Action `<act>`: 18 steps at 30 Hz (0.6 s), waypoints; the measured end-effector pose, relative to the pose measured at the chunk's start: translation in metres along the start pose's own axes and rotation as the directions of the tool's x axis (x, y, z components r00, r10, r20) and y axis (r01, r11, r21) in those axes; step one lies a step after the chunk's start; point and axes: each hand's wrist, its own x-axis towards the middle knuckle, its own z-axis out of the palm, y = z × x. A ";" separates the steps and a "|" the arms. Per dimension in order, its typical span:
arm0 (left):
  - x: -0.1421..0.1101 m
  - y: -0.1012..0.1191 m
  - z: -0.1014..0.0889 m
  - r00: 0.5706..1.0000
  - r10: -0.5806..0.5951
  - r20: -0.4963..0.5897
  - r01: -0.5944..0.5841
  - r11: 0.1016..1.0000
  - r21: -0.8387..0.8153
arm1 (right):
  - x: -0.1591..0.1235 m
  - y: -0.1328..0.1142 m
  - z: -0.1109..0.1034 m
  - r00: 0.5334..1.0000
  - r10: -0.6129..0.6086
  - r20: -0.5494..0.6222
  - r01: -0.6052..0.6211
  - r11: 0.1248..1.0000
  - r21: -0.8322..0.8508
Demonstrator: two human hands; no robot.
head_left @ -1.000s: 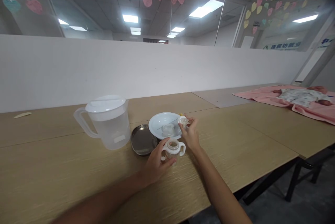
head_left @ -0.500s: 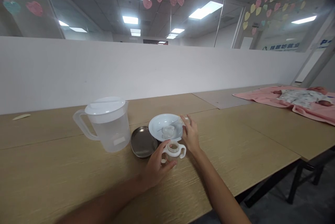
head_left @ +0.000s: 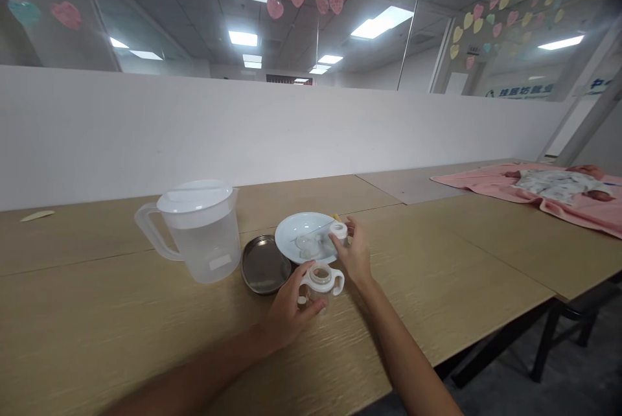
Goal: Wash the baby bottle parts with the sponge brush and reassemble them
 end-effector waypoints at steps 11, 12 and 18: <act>0.001 -0.001 0.000 1.000 -0.027 0.012 0.027 1.000 -0.006 | 0.001 -0.009 -0.008 0.977 0.025 0.211 -0.003 0.995 -0.103; 0.001 -0.001 0.000 1.000 -0.025 0.010 0.025 1.000 -0.002 | 0.002 -0.009 -0.008 0.968 0.016 0.249 0.019 0.990 -0.139; 0.002 -0.003 0.000 0.999 0.046 -0.016 -0.045 0.996 0.073 | -0.002 -0.011 -0.003 0.910 -0.001 0.414 0.139 0.942 -0.304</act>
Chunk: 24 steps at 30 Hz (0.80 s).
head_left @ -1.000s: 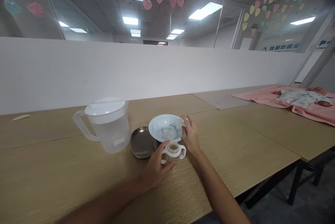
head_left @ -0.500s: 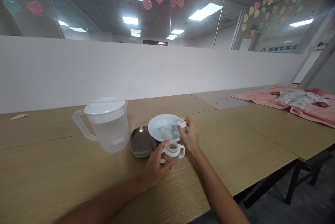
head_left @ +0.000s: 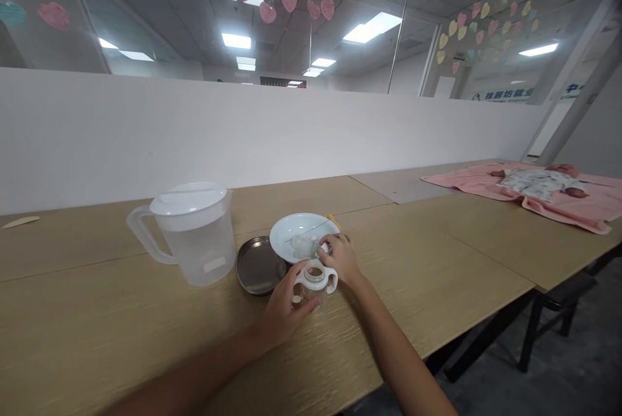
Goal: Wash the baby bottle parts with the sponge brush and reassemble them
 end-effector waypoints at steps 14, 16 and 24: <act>0.017 0.017 -0.039 0.945 0.305 -0.122 -0.303 0.952 0.036 | 0.004 0.022 0.000 0.883 0.188 -0.430 -0.065 0.956 0.285; 0.026 0.025 -0.059 0.875 0.296 -0.383 -0.271 0.955 0.118 | 0.004 0.024 0.000 0.851 0.317 -0.419 -0.156 0.914 0.374; 0.057 0.026 -0.181 0.204 0.277 -0.939 -0.240 0.944 0.226 | 0.001 0.023 0.004 0.841 0.406 -0.358 -0.235 0.870 0.434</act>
